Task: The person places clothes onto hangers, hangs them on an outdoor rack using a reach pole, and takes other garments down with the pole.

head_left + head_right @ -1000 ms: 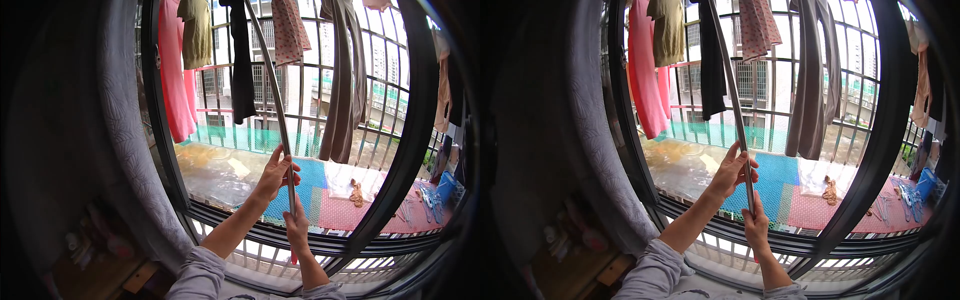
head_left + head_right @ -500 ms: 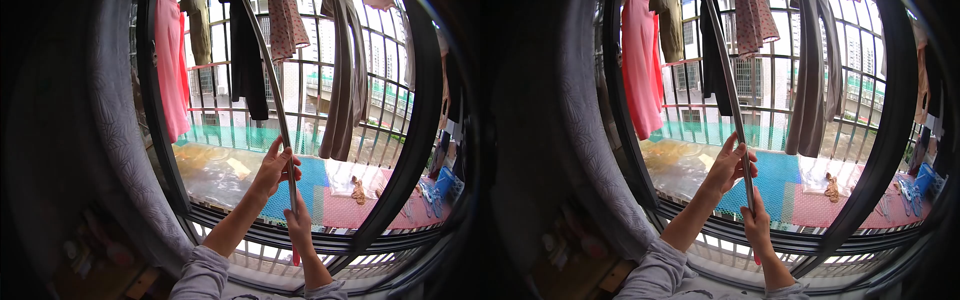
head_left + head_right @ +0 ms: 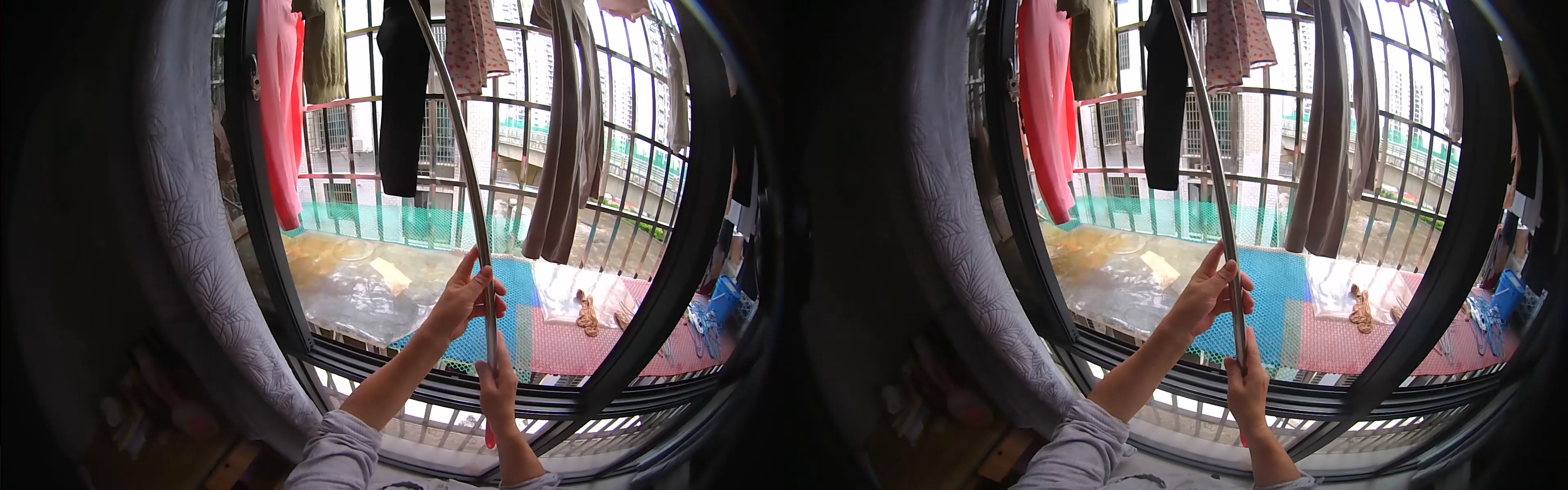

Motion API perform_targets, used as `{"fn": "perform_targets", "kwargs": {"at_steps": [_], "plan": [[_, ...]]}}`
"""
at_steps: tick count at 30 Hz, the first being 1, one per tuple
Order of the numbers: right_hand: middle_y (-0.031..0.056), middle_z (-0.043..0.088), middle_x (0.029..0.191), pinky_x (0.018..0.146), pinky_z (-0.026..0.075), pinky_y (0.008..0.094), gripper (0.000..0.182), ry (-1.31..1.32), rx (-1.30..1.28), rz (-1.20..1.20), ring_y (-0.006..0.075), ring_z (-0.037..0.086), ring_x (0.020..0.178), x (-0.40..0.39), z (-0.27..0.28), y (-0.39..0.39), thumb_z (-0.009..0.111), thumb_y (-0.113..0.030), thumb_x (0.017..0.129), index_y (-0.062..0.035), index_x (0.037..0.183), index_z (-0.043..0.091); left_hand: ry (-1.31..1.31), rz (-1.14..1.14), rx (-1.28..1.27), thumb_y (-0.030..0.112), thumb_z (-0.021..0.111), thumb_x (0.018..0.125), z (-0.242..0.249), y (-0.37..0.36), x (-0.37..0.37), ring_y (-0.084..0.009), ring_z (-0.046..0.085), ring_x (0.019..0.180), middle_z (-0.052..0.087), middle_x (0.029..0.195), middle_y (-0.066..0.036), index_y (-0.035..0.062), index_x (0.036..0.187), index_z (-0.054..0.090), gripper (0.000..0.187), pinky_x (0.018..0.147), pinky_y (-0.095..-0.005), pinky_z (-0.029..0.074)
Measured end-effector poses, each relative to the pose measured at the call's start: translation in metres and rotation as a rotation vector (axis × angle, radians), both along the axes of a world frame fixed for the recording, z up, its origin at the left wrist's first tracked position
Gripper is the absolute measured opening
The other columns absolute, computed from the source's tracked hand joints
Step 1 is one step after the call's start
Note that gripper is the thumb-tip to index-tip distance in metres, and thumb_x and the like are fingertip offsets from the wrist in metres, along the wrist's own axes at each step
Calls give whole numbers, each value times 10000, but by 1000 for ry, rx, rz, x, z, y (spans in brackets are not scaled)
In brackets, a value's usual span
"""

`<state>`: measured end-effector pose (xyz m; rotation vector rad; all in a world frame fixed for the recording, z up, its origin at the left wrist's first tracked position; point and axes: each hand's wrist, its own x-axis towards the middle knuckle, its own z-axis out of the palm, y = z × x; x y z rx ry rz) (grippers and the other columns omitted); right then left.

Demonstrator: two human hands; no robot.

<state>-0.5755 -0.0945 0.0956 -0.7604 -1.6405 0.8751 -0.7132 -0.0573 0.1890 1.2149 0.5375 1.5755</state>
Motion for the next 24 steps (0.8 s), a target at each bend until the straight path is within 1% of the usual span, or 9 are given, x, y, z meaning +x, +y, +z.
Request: {"fn": "perform_targets", "kwargs": {"at_steps": [3, 6, 7, 11, 14, 17, 20, 21, 24], "plan": [[73, 539, 870, 665, 409, 222, 532, 44, -41, -3, 100, 469, 706, -3, -10, 0, 528, -16, 827, 6, 1327, 351, -13, -28, -12, 285, 446, 931, -7, 0, -2, -207, 631, 649, 589, 791, -96, 186, 1400, 149, 564, 578, -338, 540], [58, 540, 885, 694, 411, 214, 520, 135, -12, -37, 97, 481, 728, -5, -33, -5, 519, -9, 825, 9, 1320, 362, -89, -134, 17, 271, 439, 935, -28, 1, 0, -206, 627, 646, 584, 796, -95, 185, 1384, 181, 525, 580, -332, 540], [64, 557, 970, 734, 409, 211, 513, 92, -98, -20, 94, 495, 796, 0, -35, -10, 505, 1, 828, 10, 1320, 360, -132, -179, 18, 250, 427, 942, -32, 0, 1, -205, 624, 643, 580, 800, -93, 178, 1368, 215, 481, 577, -330, 540], [69, 538, 1051, 773, 397, 204, 501, 147, -92, -11, 91, 490, 855, -1, -44, -16, 494, 10, 835, 19, 1317, 359, -193, -252, 26, 225, 406, 950, -40, -1, 3, -201, 618, 643, 575, 807, -95, 182, 1354, 248, 437, 571, -335, 538], [66, 526, 1068, 779, 393, 203, 493, 151, -99, -19, 90, 483, 866, -3, -47, -18, 492, 16, 839, 25, 1314, 360, -151, -276, 34, 269, 384, 954, -47, 2, 1, -195, 602, 677, 560, 807, -96, 230, 1412, 153, 514, 617, -347, 529], [67, 525, 1069, 774, 398, 203, 486, 161, -84, -34, 92, 486, 862, -9, -51, -12, 493, 30, 837, 31, 1307, 368, -235, -299, 58, 226, 377, 958, -45, 10, 0, -194, 597, 615, 567, 802, -102, 205, 1356, 258, 415, 550, -327, 525], [71, 529, 1063, 765, 413, 211, 485, 192, -62, -44, 91, 494, 855, -18, -48, -3, 496, 48, 830, 32, 1301, 380, -256, -314, 68, 226, 375, 959, -36, 13, -6, -189, 585, 616, 562, 791, -98, 205, 1329, 291, 381, 534, -322, 517], [71, 531, 1058, 761, 419, 214, 485, 204, -57, -42, 92, 497, 852, -21, -46, -1, 498, 53, 827, 32, 1298, 384, -278, -333, 103, 225, 373, 960, -38, 20, -9, -185, 574, 618, 557, 781, -95, 201, 1297, 323, 341, 526, -315, 510], [87, 540, 1061, 756, 436, 228, 487, 241, -57, -48, 98, 511, 850, -29, -49, 7, 504, 61, 819, 30, 1293, 395, -281, -305, 110, 230, 368, 962, -35, 27, -12, -182, 568, 616, 551, 770, -93, 206, 1279, 336, 320, 522, -313, 504]]}}
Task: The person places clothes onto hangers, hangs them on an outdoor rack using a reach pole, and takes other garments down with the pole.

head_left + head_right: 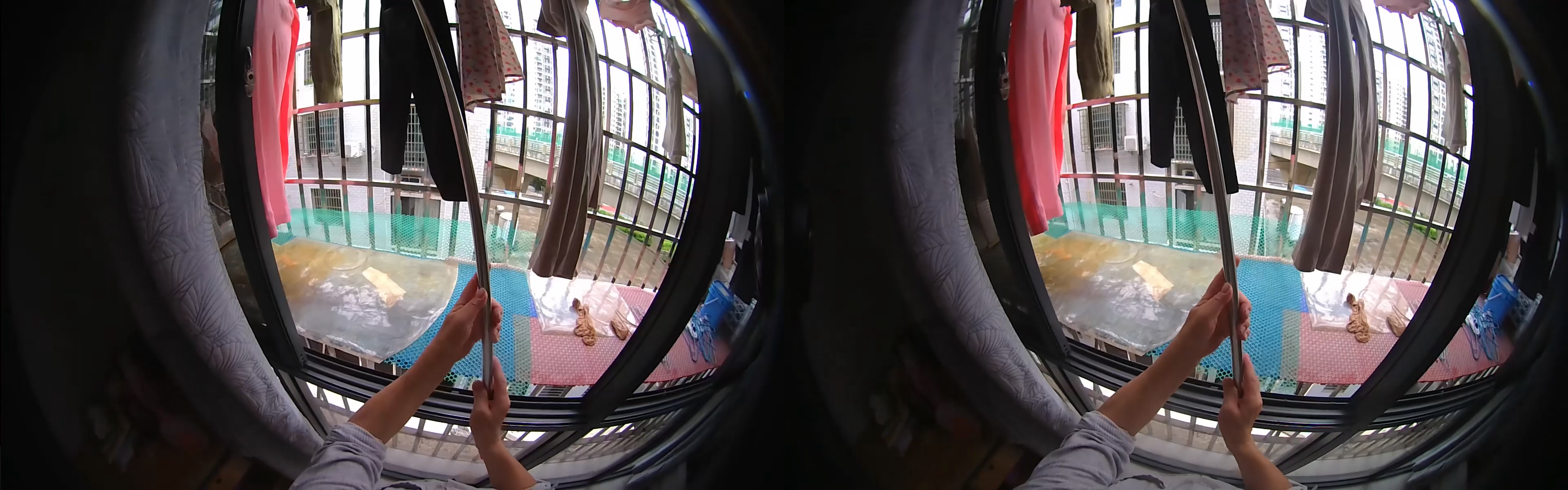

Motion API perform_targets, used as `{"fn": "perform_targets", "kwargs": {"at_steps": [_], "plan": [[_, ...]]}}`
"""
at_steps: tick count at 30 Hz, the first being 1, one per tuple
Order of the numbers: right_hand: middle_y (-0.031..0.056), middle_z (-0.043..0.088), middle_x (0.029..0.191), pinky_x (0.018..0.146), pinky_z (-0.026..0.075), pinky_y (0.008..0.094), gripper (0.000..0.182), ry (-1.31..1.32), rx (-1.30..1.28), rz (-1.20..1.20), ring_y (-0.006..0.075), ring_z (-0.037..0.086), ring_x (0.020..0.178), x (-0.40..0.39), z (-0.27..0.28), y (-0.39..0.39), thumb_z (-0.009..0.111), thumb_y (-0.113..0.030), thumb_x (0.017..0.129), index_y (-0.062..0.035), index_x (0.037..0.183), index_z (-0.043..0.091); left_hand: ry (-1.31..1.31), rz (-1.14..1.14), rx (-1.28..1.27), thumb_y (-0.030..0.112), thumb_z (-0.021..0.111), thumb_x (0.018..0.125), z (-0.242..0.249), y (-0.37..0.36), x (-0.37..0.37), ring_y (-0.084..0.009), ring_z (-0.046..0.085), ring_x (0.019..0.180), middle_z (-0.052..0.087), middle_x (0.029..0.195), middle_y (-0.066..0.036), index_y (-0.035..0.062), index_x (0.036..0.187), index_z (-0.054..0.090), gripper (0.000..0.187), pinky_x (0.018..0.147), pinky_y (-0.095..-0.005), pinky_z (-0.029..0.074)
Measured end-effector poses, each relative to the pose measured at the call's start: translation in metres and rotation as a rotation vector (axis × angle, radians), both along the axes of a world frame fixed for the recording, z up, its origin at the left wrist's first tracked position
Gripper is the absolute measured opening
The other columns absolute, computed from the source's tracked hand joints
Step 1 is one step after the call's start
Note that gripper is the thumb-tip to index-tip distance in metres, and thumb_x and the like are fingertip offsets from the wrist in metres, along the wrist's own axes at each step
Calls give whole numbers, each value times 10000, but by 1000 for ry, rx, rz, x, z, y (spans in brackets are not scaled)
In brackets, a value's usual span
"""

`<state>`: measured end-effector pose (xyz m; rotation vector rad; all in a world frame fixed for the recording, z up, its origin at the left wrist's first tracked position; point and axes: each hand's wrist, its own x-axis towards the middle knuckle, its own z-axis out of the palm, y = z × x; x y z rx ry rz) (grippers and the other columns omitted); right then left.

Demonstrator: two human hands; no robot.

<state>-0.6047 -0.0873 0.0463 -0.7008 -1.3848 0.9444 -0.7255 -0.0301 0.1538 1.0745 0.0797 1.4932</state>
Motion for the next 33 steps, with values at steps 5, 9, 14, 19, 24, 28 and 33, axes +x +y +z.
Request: {"fn": "perform_targets", "kwargs": {"at_steps": [5, 9, 14, 19, 24, 28, 33], "plan": [[137, 546, 1117, 782, 443, 243, 478, -55, 18, -68, 134, 547, 892, -8, -10, 12, 520, 67, 805, 28, 1272, 427, 85, 75, 5, 263, 326, 968, 1, 2, -4, -164, 502, 548, 486, 720, -79, 229, 1418, 121, 496, 532, -328, 460], [130, 550, 1107, 780, 443, 245, 476, 4, 67, -41, 140, 552, 889, -14, 1, 18, 535, 67, 798, 26, 1263, 438, 95, 117, 26, 277, 317, 970, 15, 6, -6, -160, 489, 531, 474, 708, -76, 219, 1417, 121, 491, 515, -321, 453], [31, 524, 893, 625, 397, 189, 478, -10, 149, -63, 65, 441, 693, -16, 17, 12, 533, 40, 834, 18, 1293, 402, 87, 152, 128, 299, 346, 968, 33, 0, 0, -125, 471, 484, 469, 696, -52, 196, 1397, 169, 475, 438, -265, 433], [114, 502, 884, 607, 433, 277, 472, -68, 254, -85, 177, 496, 687, -1, -5, -17, 585, -36, 806, 28, 1246, 427, 68, 305, 15, 251, 480, 929, 16, -32, 25, -48, 344, 357, 389, 549, 12, 110, 1287, 304, 422, 307, -185, 287], [86, 487, 976, 726, 430, 269, 464, 48, 95, 249, 134, 489, 802, 23, -50, -35, 508, -121, 878, 3, 1293, 342, 192, 503, -101, 174, 603, 857, -24, -61, 48, -43, 325, 340, 339, 506, 33, 114, 1211, 340, 445, 291, -185, 251], [151, 438, 1204, 858, 415, 305, 510, 37, 243, 329, 198, 502, 1007, 48, -16, -14, 465, -177, 889, -13, 1340, 293, 133, 618, -7, 129, 606, 848, -67, -72, 78, -55, 367, 364, 397, 548, 17, 72, 1183, 363, 418, 305, -191, 289], [240, 465, 1164, 738, 469, 375, 652, -89, 799, 162, 290, 550, 925, 57, 124, 14, 592, -302, 830, -24, 1332, 281, -81, 525, -419, 47, 621, 813, -120, -97, 126, -86, 435, 436, 465, 672, -12, 63, 1121, 375, 395, 377, -227, 381]]}}
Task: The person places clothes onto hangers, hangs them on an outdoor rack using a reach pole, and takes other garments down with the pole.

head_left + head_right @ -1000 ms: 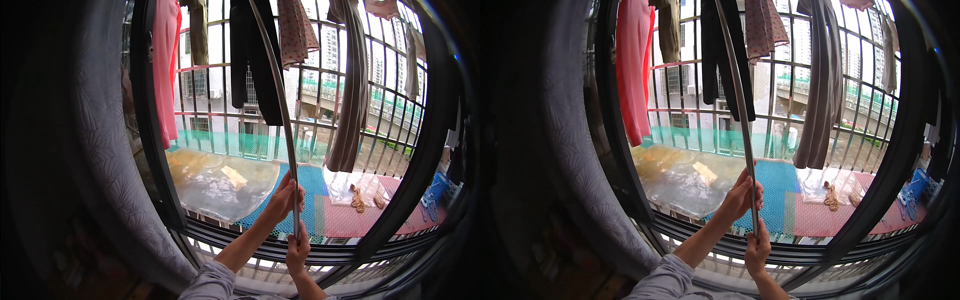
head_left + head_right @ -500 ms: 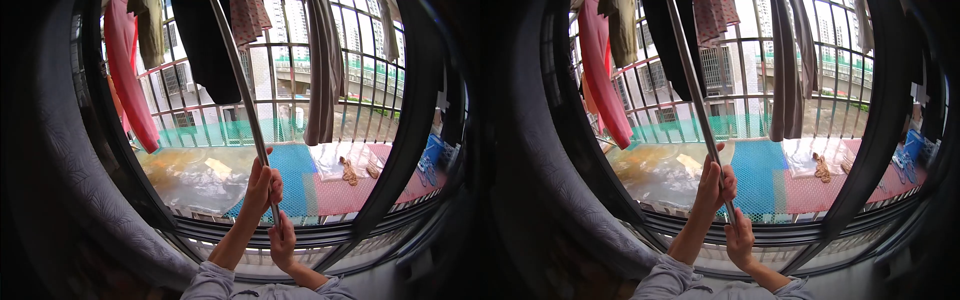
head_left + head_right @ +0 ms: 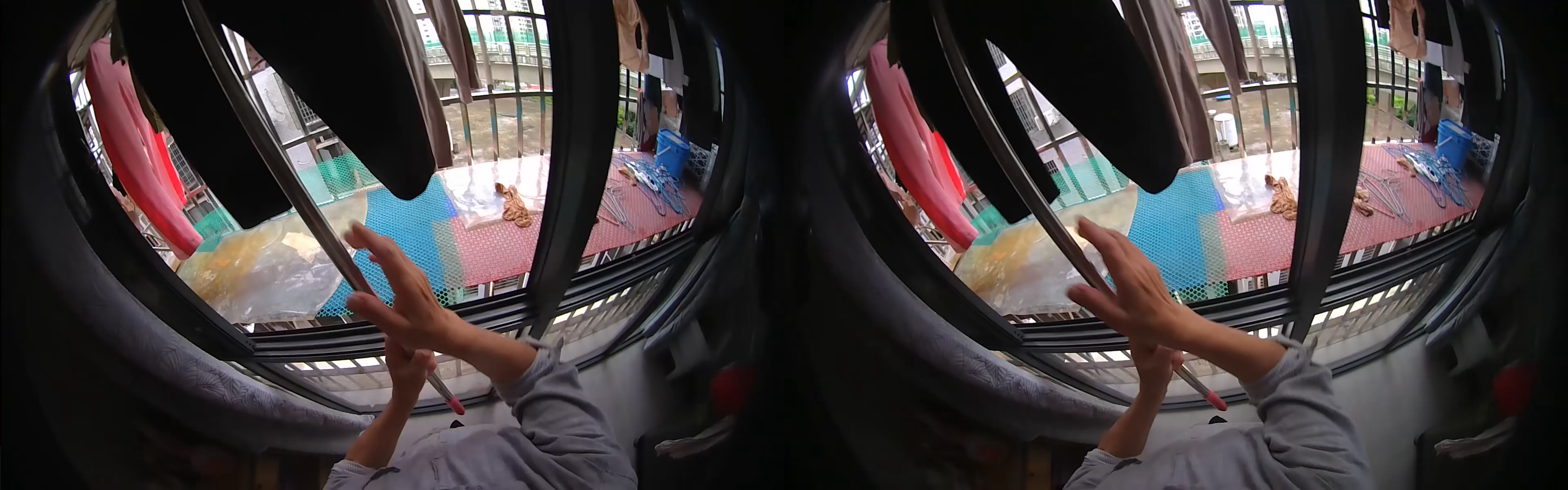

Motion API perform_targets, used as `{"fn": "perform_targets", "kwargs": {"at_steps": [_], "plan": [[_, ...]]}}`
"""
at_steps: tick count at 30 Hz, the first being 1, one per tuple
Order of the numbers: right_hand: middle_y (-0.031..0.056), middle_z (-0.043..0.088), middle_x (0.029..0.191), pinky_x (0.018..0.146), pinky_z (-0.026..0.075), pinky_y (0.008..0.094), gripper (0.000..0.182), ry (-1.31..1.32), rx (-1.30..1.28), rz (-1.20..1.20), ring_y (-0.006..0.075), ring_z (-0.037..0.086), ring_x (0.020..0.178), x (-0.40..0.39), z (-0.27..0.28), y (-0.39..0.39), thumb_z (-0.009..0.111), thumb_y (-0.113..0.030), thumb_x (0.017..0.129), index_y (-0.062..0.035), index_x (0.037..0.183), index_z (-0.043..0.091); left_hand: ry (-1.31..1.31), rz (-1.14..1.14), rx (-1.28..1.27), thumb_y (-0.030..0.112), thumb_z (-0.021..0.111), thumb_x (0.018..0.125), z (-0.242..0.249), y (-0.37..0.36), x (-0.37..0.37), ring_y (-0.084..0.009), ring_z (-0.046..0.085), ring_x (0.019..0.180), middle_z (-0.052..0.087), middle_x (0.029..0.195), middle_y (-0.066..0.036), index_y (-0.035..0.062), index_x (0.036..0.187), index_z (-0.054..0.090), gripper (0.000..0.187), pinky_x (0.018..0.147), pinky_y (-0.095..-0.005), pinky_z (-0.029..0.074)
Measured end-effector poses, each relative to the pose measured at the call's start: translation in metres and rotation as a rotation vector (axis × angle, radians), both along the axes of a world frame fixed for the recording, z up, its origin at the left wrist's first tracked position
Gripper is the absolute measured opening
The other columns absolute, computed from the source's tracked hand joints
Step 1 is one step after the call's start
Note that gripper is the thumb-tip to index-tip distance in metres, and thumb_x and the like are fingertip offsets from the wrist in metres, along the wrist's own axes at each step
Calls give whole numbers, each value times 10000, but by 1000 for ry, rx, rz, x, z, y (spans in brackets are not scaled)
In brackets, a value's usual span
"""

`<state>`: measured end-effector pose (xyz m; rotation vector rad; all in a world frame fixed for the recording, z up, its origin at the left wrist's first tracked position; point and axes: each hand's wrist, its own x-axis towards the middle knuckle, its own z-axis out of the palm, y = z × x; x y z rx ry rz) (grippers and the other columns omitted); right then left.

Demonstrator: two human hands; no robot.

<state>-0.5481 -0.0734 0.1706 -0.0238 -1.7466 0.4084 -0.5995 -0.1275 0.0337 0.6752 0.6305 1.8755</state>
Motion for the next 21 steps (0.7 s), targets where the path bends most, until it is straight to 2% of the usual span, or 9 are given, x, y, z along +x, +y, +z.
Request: {"fn": "perform_targets", "kwargs": {"at_steps": [1, 3, 7, 12, 15, 16, 18, 19, 21], "plan": [[234, 495, 1076, 651, 449, 370, 721, 21, 44, 8, 270, 549, 853, -1, 24, -3, 625, -350, 803, -21, 1335, 266, 331, -5, 70, 35, 620, 810, -19, -14, 11, -89, 435, 442, 463, 672, -12, 62, 1115, 371, 394, 385, -232, 387], [90, 560, 770, 620, 496, 325, 734, -209, -171, -53, 177, 572, 664, 19, 65, -21, 719, -247, 739, -19, 1318, 329, 377, 72, 45, 22, 597, 817, -52, -31, 34, -66, 418, 455, 443, 641, 7, 81, 1121, 380, 378, 391, -207, 374], [67, 575, 734, 514, 513, 222, 492, -102, -524, 833, 126, 614, 629, 22, 75, -4, 683, -128, 765, -4, 1181, 451, 394, 165, 85, 20, 599, 819, -123, -43, 70, -65, 444, 519, 457, 668, 7, 49, 1120, 374, 376, 480, -209, 425], [130, 545, 991, 481, 531, 226, 617, 37, -385, 672, 137, 622, 659, 63, 97, -30, 652, -9, 758, -4, 1283, 330, 954, 215, -13, 118, 621, 831, -179, -69, 95, -142, 527, 693, 486, 923, -72, 59, 1188, 337, 460, 633, -278, 480], [68, 533, 750, 374, 431, 192, 478, 103, -491, 723, 85, 539, 510, 94, 114, -57, 644, -98, 785, 20, 1180, 402, 1142, 125, -250, 204, 692, 783, -199, -99, 95, -227, 534, 974, 475, 1192, -123, 80, 1308, 251, 697, 773, -345, 484], [43, 509, 681, 361, 404, 187, 388, 7, -526, 692, 70, 507, 476, 105, 112, -61, 624, -126, 808, 14, 1111, 425, 1139, 290, -180, 247, 729, 739, -183, -108, 91, -242, 462, 1110, 401, 1316, -120, 103, 1380, 162, 867, 828, -367, 462], [8, 466, 518, 289, 351, 177, 281, -121, -512, 597, 52, 413, 325, 106, 92, -70, 529, -133, 889, 5, 1108, 420, 447, 390, -172, 307, 793, 653, -136, -126, 72, -207, 420, 1152, 334, 1365, -111, 84, 1379, 223, 949, 865, -383, 426], [-18, 418, 553, 344, 329, 188, 226, -133, -512, 672, 43, 392, 394, 106, 75, -74, 569, -169, 861, -17, 981, 451, 163, 473, -86, 321, 718, 703, -107, -138, 59, -237, 415, 1163, 356, 1353, -121, 65, 1359, 257, 842, 899, -410, 397], [-34, 407, 563, 356, 307, 186, 222, -133, -617, 764, 28, 390, 421, 113, 50, -84, 579, -125, 852, -28, 1020, 471, -276, 619, 290, 349, 569, 803, -67, -190, 19, -298, 406, 1186, 398, 1328, -142, 26, 1321, 324, 658, 966, -463, 339]]}}
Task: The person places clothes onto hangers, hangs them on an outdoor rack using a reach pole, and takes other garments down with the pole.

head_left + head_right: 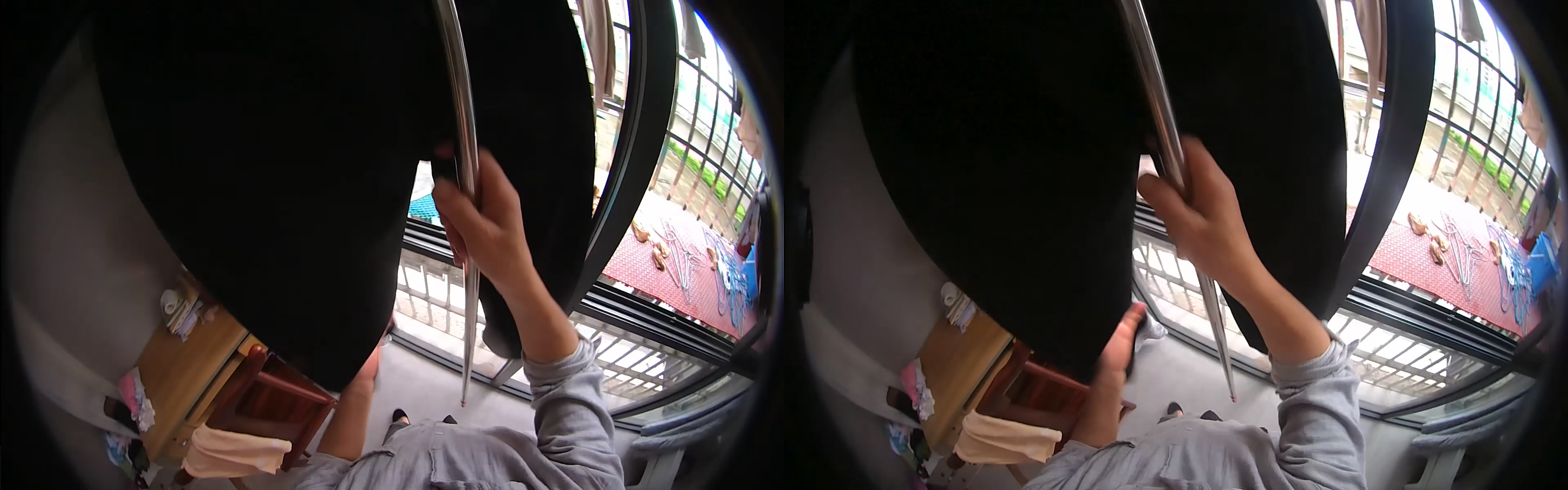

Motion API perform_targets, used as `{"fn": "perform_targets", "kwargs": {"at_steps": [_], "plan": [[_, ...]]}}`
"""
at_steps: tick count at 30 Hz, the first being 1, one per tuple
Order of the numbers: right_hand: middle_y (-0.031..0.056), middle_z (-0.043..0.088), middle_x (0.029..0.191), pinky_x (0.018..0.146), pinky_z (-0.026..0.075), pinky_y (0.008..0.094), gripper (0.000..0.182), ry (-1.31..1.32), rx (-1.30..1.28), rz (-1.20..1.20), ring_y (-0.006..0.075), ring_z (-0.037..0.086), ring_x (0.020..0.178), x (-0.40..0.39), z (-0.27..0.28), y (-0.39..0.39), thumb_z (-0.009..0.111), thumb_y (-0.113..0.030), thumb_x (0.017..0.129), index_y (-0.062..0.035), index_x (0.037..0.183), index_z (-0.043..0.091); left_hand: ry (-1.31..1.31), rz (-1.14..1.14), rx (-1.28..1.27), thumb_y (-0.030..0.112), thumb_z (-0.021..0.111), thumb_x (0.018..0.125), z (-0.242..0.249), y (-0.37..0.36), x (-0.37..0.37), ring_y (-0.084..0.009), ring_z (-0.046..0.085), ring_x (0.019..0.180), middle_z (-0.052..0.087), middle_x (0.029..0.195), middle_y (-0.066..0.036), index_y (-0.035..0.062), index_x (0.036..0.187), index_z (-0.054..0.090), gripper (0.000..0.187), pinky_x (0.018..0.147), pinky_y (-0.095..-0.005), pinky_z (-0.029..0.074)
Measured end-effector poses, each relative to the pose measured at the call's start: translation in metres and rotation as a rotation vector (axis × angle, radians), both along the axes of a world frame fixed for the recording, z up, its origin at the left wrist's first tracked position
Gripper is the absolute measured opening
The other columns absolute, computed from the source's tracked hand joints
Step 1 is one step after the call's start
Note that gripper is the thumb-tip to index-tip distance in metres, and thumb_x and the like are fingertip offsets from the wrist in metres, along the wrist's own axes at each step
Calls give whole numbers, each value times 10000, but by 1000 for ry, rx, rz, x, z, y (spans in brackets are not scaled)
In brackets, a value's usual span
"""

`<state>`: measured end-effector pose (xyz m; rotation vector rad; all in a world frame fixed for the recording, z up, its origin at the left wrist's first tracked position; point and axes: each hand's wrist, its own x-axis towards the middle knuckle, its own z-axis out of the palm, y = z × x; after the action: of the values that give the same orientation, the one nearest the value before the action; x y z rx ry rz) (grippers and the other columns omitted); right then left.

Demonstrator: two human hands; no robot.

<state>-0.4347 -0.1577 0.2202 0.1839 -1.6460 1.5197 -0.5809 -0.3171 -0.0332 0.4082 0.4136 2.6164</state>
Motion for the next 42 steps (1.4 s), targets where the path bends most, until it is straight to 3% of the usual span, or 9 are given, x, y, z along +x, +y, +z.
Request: {"fn": "perform_targets", "kwargs": {"at_steps": [2, 8, 10, 12, 14, 16, 19, 26, 42], "plan": [[-58, 399, 566, 421, 288, 173, 231, 21, -66, 2, 20, 385, 455, 7, -24, -14, 609, -61, 817, -30, 1019, 501, -127, 35, 276, 377, 420, 903, 26, -49, -22, -358, 397, 1208, 441, 1304, -162, -13, 1282, 392, 545, 1034, -517, 281], [-48, 420, 587, 410, 303, 167, 184, -22, -245, 104, 19, 395, 463, 9, -63, -57, 613, -27, 790, -41, 949, 522, -221, -247, -959, 373, 400, 913, 5, -92, 57, -341, 552, 1029, 545, 1172, -157, -13, 1195, 472, 484, 947, -461, 413], [-59, 390, 576, 403, 292, 173, 160, -212, -172, -21, 22, 374, 457, 8, -77, -72, 623, -49, 784, -71, 765, 465, -79, -1028, -811, 293, 466, 907, -37, -131, 78, -289, 620, 888, 603, 1036, -134, 2, 1088, 542, 351, 847, -399, 485], [-63, 370, 572, 417, 279, 183, 213, -237, -155, -71, 21, 346, 464, 6, -109, -92, 631, -48, 776, -80, 706, 432, 478, -903, -1113, 167, 562, 861, 25, -155, 123, -243, 612, 894, 610, 989, -111, 19, 1082, 546, 266, 813, -327, 488], [-61, 340, 565, 456, 258, 200, 235, -274, -185, -111, 24, 315, 507, 9, -135, -122, 636, -41, 769, -68, 673, 423, 1244, -110, -1057, 14, 595, 791, 111, -192, 133, -193, 568, 924, 583, 1019, -103, 0, 1095, 514, 315, 793, -281, 455], [-52, 405, 532, 384, 258, 181, 211, -325, -101, -118, 23, 365, 422, 13, -168, -155, 619, -43, 782, -83, 693, 432, 1435, 913, -970, 42, 604, 791, 143, -232, 119, -283, 551, 962, 505, 1119, -161, -16, 1123, 479, 359, 866, -374, 439], [-67, 373, 541, 443, 264, 201, 217, -403, -84, -115, 23, 348, 484, 29, -203, -206, 642, -24, 753, -75, 662, 452, 1402, 1634, -1193, 204, 711, 736, 199, -260, 92, -412, 266, 1265, 242, 1393, -224, -11, 1321, 280, 758, 1010, -483, 282], [-1, 400, 504, 437, 293, 267, 263, -591, 11, -71, 68, 347, 496, 57, -238, -233, 697, -127, 722, -30, 653, 463, 961, 1210, -1412, 85, 683, 721, 178, -294, 60, -249, 650, 697, 648, 745, -146, 19, 894, 634, 191, 622, -282, 473], [-29, 346, 476, 411, 261, 302, 340, -1120, 100, 268, 75, 316, 467, 114, -344, -180, 662, -175, 715, -38, 526, 415, 693, 784, -1608, 73, 708, 703, 147, -349, 110, -94, 573, 680, 649, 736, -64, -55, 890, 636, 237, 655, -234, 449]]}}
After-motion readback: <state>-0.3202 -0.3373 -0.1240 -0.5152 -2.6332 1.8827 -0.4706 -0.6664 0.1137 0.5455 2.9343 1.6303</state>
